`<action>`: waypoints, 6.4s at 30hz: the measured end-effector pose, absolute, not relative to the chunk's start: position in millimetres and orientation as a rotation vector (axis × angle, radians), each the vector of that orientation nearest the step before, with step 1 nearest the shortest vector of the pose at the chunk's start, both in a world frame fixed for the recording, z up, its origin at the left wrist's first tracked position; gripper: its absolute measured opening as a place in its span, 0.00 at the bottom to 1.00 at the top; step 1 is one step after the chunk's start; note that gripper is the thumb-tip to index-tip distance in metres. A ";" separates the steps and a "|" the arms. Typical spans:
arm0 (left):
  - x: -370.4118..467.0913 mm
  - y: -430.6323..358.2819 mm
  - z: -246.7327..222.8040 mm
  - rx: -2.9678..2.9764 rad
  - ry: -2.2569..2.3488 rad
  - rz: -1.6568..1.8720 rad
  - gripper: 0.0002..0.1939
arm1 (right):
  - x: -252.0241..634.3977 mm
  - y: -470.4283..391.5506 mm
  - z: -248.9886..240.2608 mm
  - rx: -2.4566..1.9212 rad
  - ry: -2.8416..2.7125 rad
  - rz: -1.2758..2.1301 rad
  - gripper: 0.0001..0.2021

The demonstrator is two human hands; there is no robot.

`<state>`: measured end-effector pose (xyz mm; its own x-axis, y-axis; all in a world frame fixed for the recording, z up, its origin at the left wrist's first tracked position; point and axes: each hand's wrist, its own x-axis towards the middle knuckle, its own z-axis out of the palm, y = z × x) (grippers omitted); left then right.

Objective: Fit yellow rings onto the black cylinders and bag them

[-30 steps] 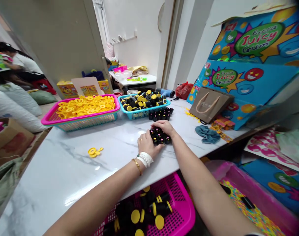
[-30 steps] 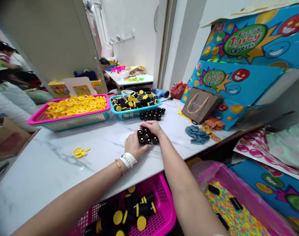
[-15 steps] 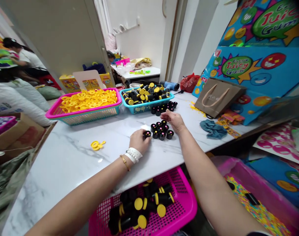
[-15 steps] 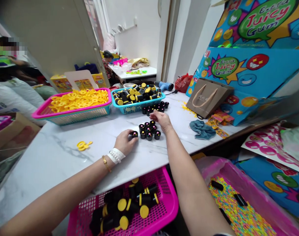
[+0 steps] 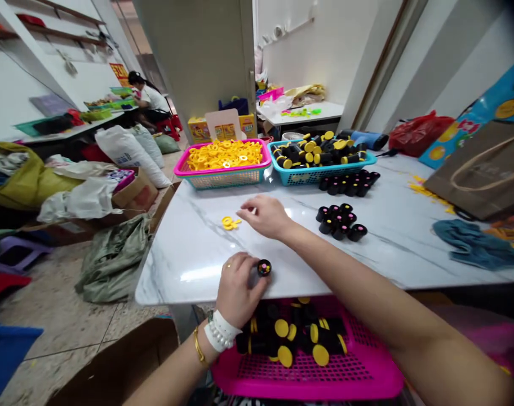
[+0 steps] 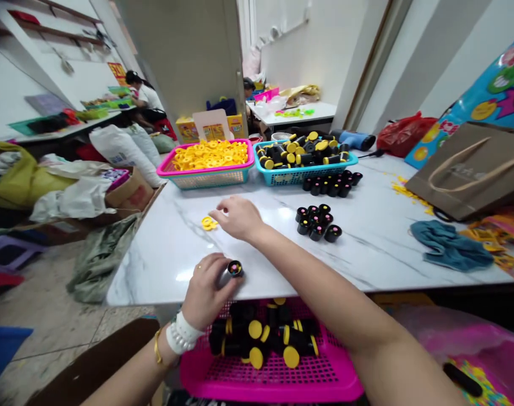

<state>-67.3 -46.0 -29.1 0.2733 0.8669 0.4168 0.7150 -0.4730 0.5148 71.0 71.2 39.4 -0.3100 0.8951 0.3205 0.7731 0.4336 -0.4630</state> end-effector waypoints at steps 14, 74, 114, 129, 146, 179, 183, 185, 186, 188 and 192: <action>-58.8 -43.5 -27.0 2.343 1.463 0.933 0.12 | 113.4 29.3 -3.9 -1.510 -2.568 -0.134 0.17; -29.0 -20.9 -2.3 1.852 1.012 0.677 0.11 | 156.5 -36.8 -7.3 -1.386 -1.305 1.664 0.20; -19.7 -27.4 -12.6 2.043 1.187 0.653 0.10 | 158.3 -39.5 8.5 -1.515 -1.366 1.583 0.20; -23.0 -34.5 -13.8 2.060 1.020 0.758 0.16 | 161.0 -42.9 1.1 -1.575 -1.542 1.492 0.19; -19.1 -39.0 -17.5 2.158 1.213 0.677 0.06 | 154.5 -36.3 8.4 -1.537 -1.411 1.699 0.18; -47.9 42.4 2.3 2.693 1.336 0.602 0.21 | 182.8 -108.6 12.8 -1.460 -1.848 0.926 0.11; -28.4 53.0 -11.1 2.718 1.192 0.507 0.08 | 189.1 -78.8 9.6 -1.442 -1.719 0.608 0.06; -15.0 39.6 -13.9 2.643 1.086 0.573 0.06 | 188.2 -66.1 4.5 -1.452 -1.672 0.581 0.09; -8.0 32.2 -13.6 2.596 1.026 0.600 0.06 | 187.3 -61.3 1.2 -1.460 -1.653 0.606 0.11; 6.1 21.2 -10.5 2.518 0.901 0.638 0.07 | 186.1 -55.1 -6.1 -1.459 -1.591 0.733 0.13; 31.4 27.6 -3.0 2.463 0.603 0.645 0.19 | 197.2 -53.3 -18.9 -1.409 -1.260 1.053 0.12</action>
<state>31.4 27.6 -3.0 0.7877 0.5280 0.3173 0.2808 -0.7663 0.5778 197.2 -53.3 -18.9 0.1022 0.9947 -0.0111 0.1871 -0.0302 -0.9819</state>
